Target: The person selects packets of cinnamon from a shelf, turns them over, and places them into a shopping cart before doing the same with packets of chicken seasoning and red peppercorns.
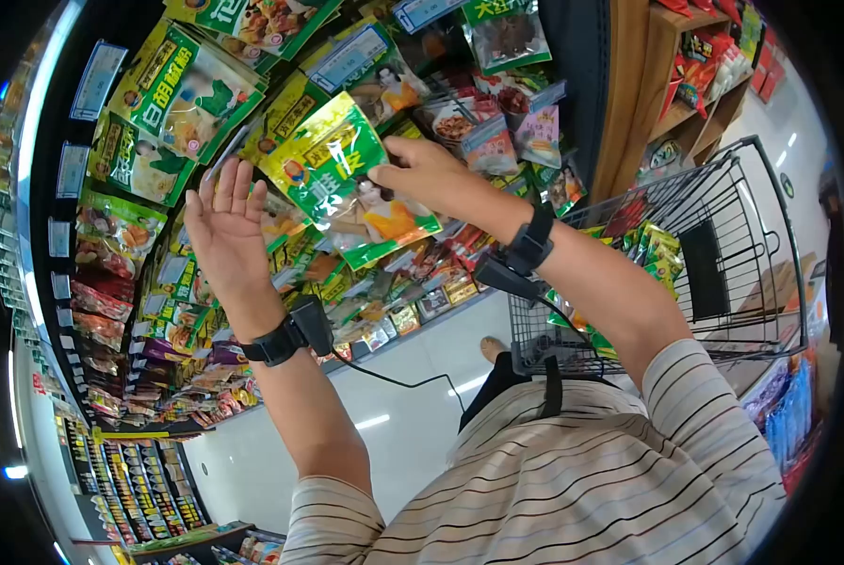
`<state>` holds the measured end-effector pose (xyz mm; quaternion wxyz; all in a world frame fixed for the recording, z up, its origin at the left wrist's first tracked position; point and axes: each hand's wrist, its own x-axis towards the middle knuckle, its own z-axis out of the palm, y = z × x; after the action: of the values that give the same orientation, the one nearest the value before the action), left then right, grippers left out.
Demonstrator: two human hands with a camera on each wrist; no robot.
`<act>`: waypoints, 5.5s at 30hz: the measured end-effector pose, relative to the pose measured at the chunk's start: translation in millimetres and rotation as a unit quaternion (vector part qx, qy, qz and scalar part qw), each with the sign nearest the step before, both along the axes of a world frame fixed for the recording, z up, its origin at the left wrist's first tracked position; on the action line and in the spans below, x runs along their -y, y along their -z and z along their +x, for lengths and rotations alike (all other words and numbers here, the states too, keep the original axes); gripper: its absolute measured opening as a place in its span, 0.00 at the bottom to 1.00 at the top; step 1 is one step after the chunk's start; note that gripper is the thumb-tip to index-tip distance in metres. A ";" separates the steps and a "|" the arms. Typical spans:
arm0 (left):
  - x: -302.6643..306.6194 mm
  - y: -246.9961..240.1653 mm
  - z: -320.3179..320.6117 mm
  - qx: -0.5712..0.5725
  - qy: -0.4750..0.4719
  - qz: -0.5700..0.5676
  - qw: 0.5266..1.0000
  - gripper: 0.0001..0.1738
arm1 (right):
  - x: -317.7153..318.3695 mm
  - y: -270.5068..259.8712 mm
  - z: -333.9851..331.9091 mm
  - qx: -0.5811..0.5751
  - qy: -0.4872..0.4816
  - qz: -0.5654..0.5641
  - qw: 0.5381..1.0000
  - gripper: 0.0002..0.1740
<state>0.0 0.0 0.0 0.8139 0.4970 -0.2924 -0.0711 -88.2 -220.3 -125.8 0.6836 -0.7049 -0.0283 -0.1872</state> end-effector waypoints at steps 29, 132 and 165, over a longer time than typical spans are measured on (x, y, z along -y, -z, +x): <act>-2.4 12.8 14.3 0.008 0.015 0.010 1.000 0.32 | -18.0 -22.9 66.1 0.014 0.079 -0.023 0.997 0.18; 65.5 168.2 -163.4 -0.210 0.138 0.084 0.964 0.16 | 47.7 56.7 -227.9 -0.125 0.050 0.149 0.980 0.09; 44.8 192.7 -195.9 -0.383 0.465 -0.188 0.775 0.31 | 0.7 7.0 -178.0 -0.058 -0.041 0.115 0.991 0.22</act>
<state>-195.9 -44.8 -192.7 0.8036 0.0690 -0.1598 -0.5692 -266.2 -221.0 -132.9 0.7677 -0.6296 0.0043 -0.1194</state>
